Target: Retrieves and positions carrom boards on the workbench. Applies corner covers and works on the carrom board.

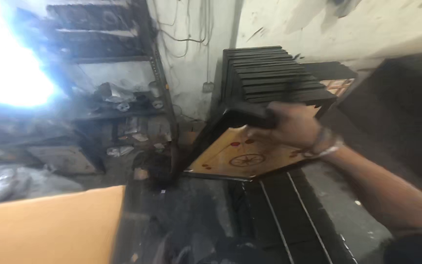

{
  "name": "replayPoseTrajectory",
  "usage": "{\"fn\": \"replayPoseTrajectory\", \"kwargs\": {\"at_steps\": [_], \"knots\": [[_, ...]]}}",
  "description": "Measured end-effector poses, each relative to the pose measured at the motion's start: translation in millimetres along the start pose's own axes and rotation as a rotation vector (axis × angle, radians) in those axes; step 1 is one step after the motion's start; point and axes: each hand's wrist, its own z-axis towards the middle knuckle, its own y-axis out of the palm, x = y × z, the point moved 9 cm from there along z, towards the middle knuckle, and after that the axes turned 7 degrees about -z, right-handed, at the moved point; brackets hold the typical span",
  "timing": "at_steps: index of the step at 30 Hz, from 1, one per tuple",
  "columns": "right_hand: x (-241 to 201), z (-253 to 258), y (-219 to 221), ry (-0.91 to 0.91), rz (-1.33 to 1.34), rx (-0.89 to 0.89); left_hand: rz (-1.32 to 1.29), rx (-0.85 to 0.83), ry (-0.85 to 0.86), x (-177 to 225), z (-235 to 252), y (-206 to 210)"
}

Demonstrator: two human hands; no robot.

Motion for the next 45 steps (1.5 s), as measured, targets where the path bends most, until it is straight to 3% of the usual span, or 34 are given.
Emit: {"fn": "replayPoseTrajectory", "kwargs": {"at_steps": [2,5,7,8,11,14,16,21,24,29,33,36,39,41,43,45], "knots": [[-22.6,12.5,-53.1,0.107,0.151,0.04,-0.145,0.139,0.027,-7.1,12.7,-28.8],[-64.1,30.9,-84.7,0.386,0.358,-0.008,-0.309,0.423,0.066,-25.0,6.8,-85.5],[-138.8,42.8,-93.3,0.698,0.538,-0.058,-0.366,0.738,0.127,-26.2,-37.2,-138.7],[-170.3,45.8,-82.8,0.77,0.672,-0.093,-0.306,0.897,0.178,-33.4,-65.8,-169.9],[-211.1,63.1,17.4,0.575,0.974,-0.189,-0.109,1.082,0.106,-50.5,-149.0,-250.4],[-302.0,68.5,83.6,0.592,0.86,-0.361,-0.052,1.107,-0.158,-94.1,-211.4,-296.4],[-362.8,69.0,128.6,0.485,0.79,-0.493,-0.067,1.117,-0.34,-132.4,-247.8,-304.9],[-455.8,18.2,303.3,0.121,0.608,-0.722,-0.193,1.207,-0.694,-200.2,-316.7,-292.8],[-530.5,19.4,359.7,-0.01,0.537,-0.78,-0.293,1.228,-0.899,-235.6,-349.2,-285.6],[-707.3,74.5,365.5,-0.302,0.596,-0.851,-0.378,1.415,-1.064,-265.6,-372.9,-297.9],[-852.3,109.3,366.6,-0.522,0.49,-0.852,-0.394,1.416,-1.196,-283.8,-377.2,-364.2],[-925.8,125.9,361.1,-0.659,0.337,-0.777,-0.354,1.391,-1.295,-290.2,-381.7,-422.2],[-959.7,116.4,352.6,-0.798,0.253,-0.725,-0.337,1.376,-1.344,-313.2,-388.4,-444.2],[-963.9,110.1,357.7,-0.841,0.237,-0.734,-0.311,1.353,-1.273,-335.5,-396.8,-446.6],[-947.8,103.8,348.0,-0.867,0.268,-0.709,-0.23,1.396,-1.095,-345.6,-418.9,-436.6],[-919.6,94.4,330.5,-0.882,0.418,-0.635,-0.101,1.472,-1.024,-348.0,-467.4,-416.7]]}}
